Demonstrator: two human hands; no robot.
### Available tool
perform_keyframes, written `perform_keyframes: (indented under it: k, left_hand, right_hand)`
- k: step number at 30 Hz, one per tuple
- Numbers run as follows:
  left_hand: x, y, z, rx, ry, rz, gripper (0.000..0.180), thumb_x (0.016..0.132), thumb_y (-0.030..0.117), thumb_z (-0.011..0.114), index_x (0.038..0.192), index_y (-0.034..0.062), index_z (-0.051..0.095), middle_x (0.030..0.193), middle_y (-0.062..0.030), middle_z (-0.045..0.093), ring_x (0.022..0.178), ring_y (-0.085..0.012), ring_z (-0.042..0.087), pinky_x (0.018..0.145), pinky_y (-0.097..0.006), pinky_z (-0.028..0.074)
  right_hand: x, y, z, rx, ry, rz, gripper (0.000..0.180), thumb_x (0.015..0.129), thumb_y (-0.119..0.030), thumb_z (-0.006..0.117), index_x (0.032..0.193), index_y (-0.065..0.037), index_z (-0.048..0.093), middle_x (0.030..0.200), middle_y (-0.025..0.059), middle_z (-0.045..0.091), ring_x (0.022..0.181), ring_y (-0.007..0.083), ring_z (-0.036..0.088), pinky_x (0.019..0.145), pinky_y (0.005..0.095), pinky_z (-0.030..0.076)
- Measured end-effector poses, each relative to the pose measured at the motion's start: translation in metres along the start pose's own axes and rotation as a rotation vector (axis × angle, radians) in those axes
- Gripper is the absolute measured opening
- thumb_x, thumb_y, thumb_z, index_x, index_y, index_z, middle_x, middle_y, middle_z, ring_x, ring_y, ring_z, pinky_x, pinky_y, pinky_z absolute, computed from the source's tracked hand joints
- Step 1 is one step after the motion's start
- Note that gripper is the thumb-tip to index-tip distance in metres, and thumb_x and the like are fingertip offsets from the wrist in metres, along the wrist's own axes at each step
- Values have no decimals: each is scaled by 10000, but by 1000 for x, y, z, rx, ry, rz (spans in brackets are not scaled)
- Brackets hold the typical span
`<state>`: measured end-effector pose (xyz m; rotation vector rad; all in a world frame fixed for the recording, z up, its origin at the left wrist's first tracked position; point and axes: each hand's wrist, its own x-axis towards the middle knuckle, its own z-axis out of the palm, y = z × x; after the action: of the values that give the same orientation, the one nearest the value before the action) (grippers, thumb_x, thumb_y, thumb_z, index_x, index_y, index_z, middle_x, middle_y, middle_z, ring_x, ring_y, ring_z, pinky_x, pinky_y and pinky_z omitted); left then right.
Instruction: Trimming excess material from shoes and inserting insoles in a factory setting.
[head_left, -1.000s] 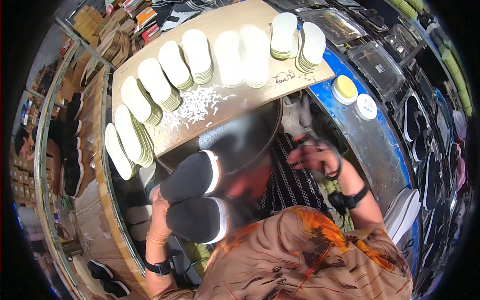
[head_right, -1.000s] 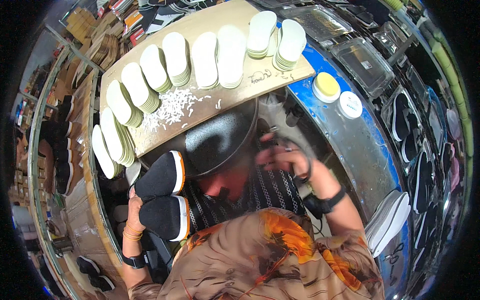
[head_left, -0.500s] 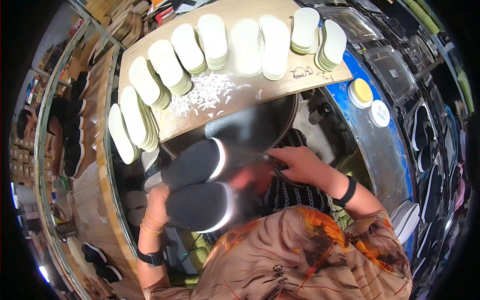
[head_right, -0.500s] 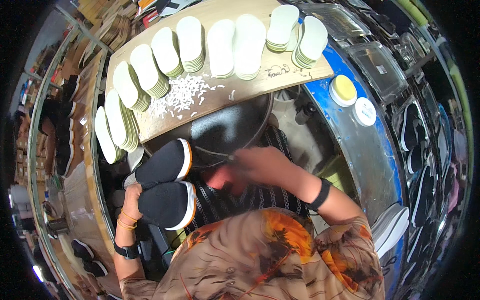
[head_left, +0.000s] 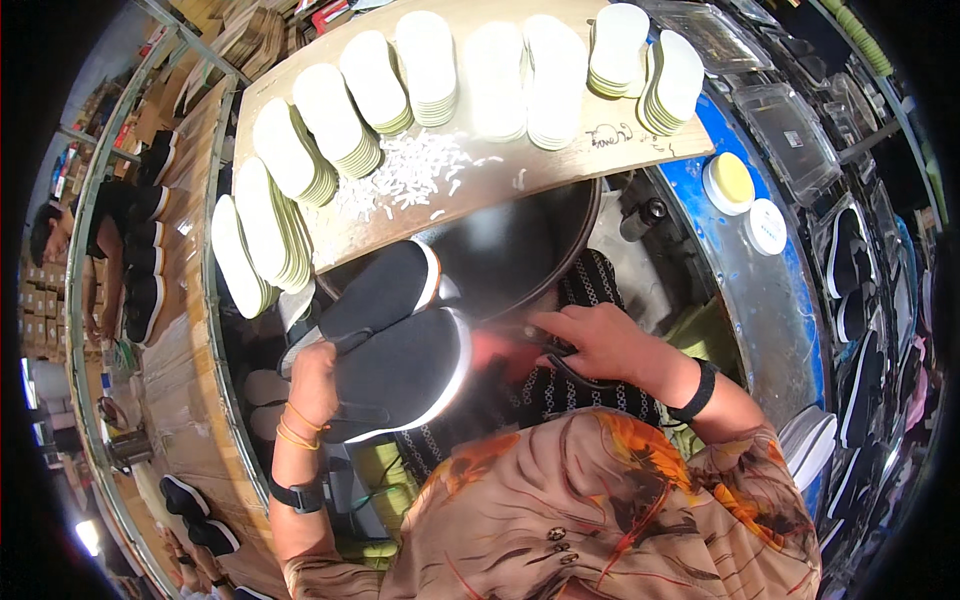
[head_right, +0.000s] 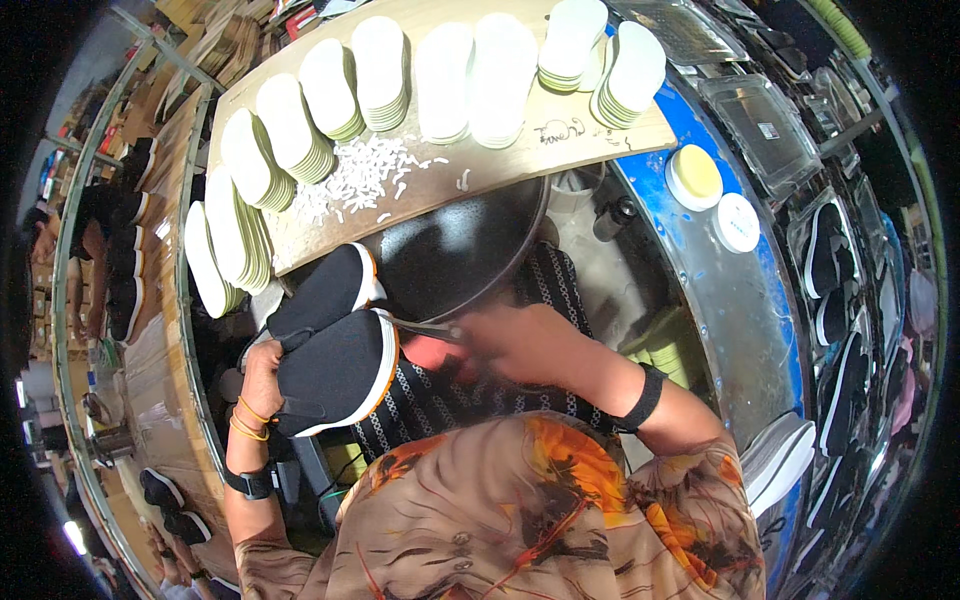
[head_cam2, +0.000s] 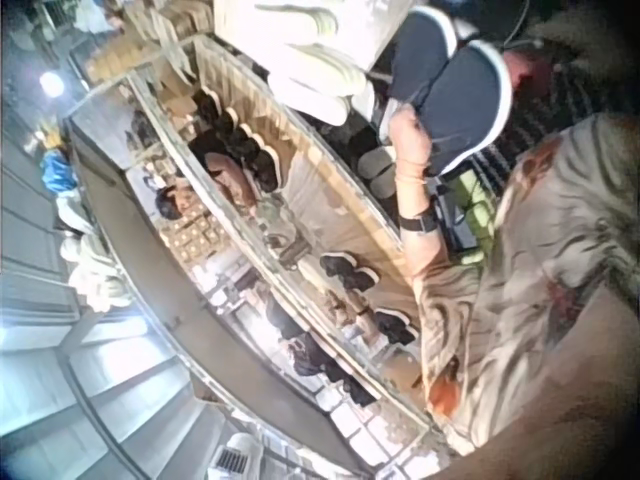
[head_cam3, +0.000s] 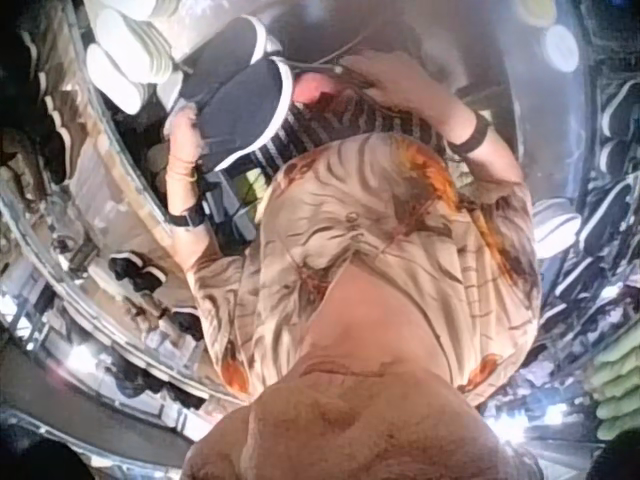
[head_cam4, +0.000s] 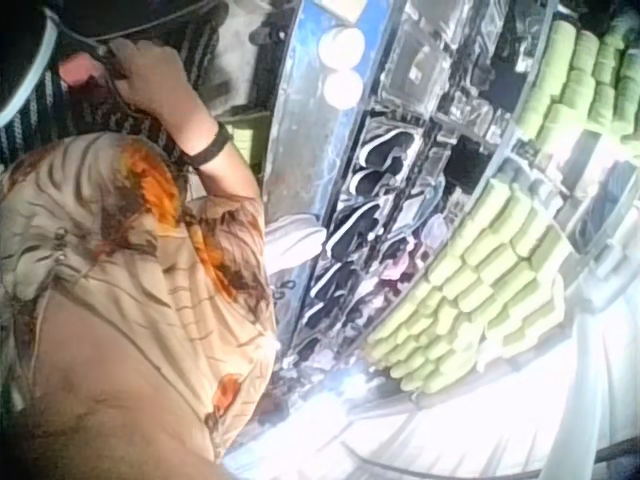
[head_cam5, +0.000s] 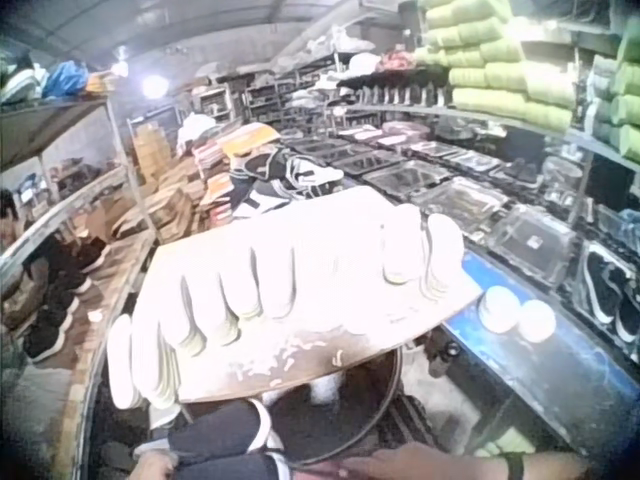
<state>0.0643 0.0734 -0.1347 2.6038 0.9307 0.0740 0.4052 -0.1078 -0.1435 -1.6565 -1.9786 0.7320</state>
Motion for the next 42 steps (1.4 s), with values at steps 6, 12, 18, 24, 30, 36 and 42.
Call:
perform_keyframes:
  k: [6, 12, 18, 24, 30, 36, 42]
  left_hand:
    - [-11, -1, 0, -1021, -21, -328, 134, 758, 0, 510, 855, -42, 593, 801, -8, 610, 744, -108, 569, 613, -239, 454]
    - [8, 15, 5, -1176, 276, -448, 138, 753, -8, 508, 857, -42, 592, 793, -12, 610, 733, -111, 568, 613, -240, 454]
    - [20, 45, 26, -1350, 507, -552, 142, 748, -16, 507, 858, -42, 592, 785, -17, 610, 721, -115, 566, 613, -242, 454]
    - [-14, 61, 44, -1519, 653, -603, 146, 742, -24, 505, 859, -42, 592, 777, -22, 610, 709, -118, 565, 614, -243, 453]
    - [37, 62, 35, -969, 639, -372, 154, 735, -20, 517, 872, -53, 578, 803, -57, 610, 698, -132, 567, 610, -260, 459]
    - [71, 93, 32, -114, 88, -202, 306, 775, 191, 603, 972, -39, 560, 870, -240, 591, 822, -415, 560, 718, -420, 456]
    - [127, 117, -64, -161, -165, 42, 383, 783, 201, 633, 1077, -32, 551, 734, -165, 601, 661, -249, 604, 621, -323, 467]
  right_hand:
    - [-53, 25, -19, -10, 428, 589, 410, 688, -251, 710, 1040, -87, 579, 893, 136, 619, 717, 235, 612, 636, 340, 469]
    - [-226, 113, -37, -353, 777, 1247, 358, 745, -186, 618, 1043, 1, 549, 876, 256, 612, 883, 384, 593, 753, 412, 447]
    - [-256, 116, -46, -518, 277, 1582, 486, 697, -297, 617, 1103, -43, 537, 1002, 236, 594, 962, 382, 560, 826, 441, 442]
    - [-118, 75, -57, -236, 414, 948, 441, 725, -267, 632, 1107, -58, 561, 980, 209, 609, 909, 333, 597, 780, 394, 465]
    - [32, -24, -15, 767, 50, 235, 591, 741, -99, 652, 1268, -44, 390, 1109, 126, 555, 920, 190, 591, 747, 293, 494]
    - [67, 20, 40, 425, 172, 219, 649, 692, -246, 688, 1235, -12, 420, 1148, 188, 507, 1044, 310, 512, 902, 362, 408]
    - [83, 68, -60, 121, 86, 301, 473, 700, -254, 627, 1106, -32, 529, 1142, 162, 520, 1067, 322, 488, 892, 408, 405]
